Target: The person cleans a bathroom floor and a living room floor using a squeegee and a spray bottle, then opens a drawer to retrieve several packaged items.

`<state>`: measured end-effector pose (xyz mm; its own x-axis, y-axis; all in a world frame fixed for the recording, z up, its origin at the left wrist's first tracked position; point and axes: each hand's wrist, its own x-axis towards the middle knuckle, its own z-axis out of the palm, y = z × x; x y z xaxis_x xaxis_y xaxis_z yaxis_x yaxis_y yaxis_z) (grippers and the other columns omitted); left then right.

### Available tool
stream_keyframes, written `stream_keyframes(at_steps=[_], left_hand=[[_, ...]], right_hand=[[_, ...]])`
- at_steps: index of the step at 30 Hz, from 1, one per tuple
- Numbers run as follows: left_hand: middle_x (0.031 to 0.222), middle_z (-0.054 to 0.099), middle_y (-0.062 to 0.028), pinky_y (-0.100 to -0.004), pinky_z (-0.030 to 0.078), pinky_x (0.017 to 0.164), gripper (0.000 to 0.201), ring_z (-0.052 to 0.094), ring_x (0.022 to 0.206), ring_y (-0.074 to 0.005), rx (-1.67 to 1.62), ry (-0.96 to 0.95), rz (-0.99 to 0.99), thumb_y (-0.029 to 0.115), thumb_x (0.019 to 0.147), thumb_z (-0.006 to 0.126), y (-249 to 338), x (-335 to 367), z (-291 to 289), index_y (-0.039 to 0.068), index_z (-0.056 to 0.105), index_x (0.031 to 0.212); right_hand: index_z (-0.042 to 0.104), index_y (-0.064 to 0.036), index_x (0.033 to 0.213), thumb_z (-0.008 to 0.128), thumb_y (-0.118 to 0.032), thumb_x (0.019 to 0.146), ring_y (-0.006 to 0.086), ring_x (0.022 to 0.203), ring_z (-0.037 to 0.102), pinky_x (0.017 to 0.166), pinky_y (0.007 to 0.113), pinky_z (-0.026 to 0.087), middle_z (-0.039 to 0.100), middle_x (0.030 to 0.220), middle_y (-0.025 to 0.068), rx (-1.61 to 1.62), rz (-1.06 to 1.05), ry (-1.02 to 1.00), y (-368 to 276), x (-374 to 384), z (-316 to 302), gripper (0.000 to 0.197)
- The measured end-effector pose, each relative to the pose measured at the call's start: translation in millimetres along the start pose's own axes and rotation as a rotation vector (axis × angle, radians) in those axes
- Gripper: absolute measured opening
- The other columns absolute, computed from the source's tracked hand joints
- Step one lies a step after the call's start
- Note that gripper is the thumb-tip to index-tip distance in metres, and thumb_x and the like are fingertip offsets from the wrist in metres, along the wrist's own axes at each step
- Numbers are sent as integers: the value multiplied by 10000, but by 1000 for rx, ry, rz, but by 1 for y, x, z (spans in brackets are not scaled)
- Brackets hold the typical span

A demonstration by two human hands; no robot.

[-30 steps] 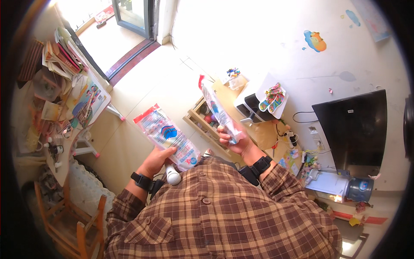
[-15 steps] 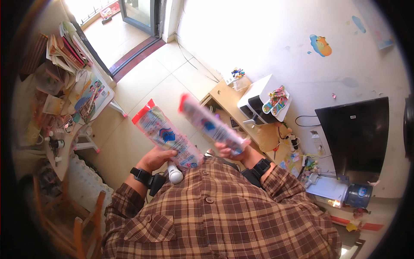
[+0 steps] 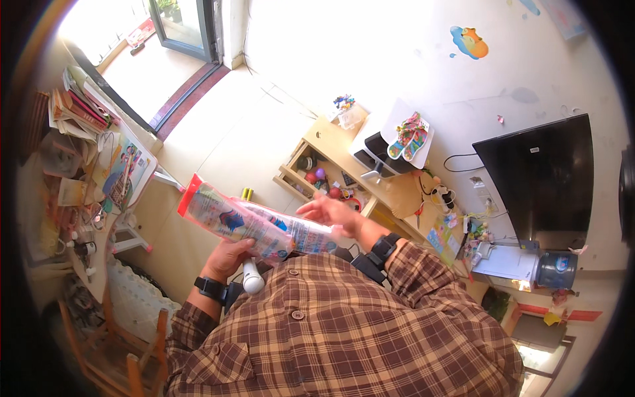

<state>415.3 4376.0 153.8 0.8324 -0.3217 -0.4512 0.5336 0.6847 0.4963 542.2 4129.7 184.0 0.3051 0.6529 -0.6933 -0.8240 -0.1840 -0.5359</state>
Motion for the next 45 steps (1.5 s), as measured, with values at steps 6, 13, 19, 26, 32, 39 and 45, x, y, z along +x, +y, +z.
stream_keyframes(at_steps=[6,13,19,26,32,39,45], left_hand=[[1094,512,-115,-368,452,837,399,528,972,-244,11,35,-7,49,785,539,2,7,9,5,404,1157],[1080,516,-111,-368,447,843,391,531,965,-243,7,29,-4,37,787,532,-2,8,5,11,400,1154],[1076,518,-97,-369,444,842,388,530,969,-239,17,41,-26,44,787,537,-3,10,6,15,404,1150],[1072,521,-91,-358,446,834,383,535,957,-231,48,20,-42,47,786,542,-5,11,-1,21,412,1146],[1072,521,-92,-348,448,829,380,535,953,-224,44,4,-40,54,784,548,-7,13,-5,18,415,1138],[1069,523,-101,-353,448,832,376,533,957,-229,76,-6,-39,53,780,554,-1,15,0,12,419,1128],[1065,521,-107,-383,424,858,451,521,975,-247,91,-6,-63,73,746,603,2,17,0,19,399,1144]], right_hand=[[525,-17,1082,625,-176,723,156,853,553,790,283,424,592,962,96,-991,-150,39,-22,-25,32,405],[514,6,1045,542,-47,796,79,772,519,703,225,430,572,896,21,-306,-367,348,-2,-25,-19,256],[504,5,1040,511,-77,835,72,780,519,711,223,428,572,901,10,-67,-506,485,6,-36,-35,221],[519,3,993,532,-54,817,88,781,533,710,241,444,576,901,34,-6,-598,528,11,-41,-32,186],[502,-1,1004,545,-19,790,114,786,552,702,266,473,573,907,46,66,-641,553,12,-50,-32,219],[506,-15,1020,560,-1,775,107,805,544,743,255,455,570,918,36,68,-644,595,10,-62,-29,251],[502,-15,1016,563,0,772,117,804,547,729,267,470,568,910,40,54,-652,656,13,-62,-35,253]])
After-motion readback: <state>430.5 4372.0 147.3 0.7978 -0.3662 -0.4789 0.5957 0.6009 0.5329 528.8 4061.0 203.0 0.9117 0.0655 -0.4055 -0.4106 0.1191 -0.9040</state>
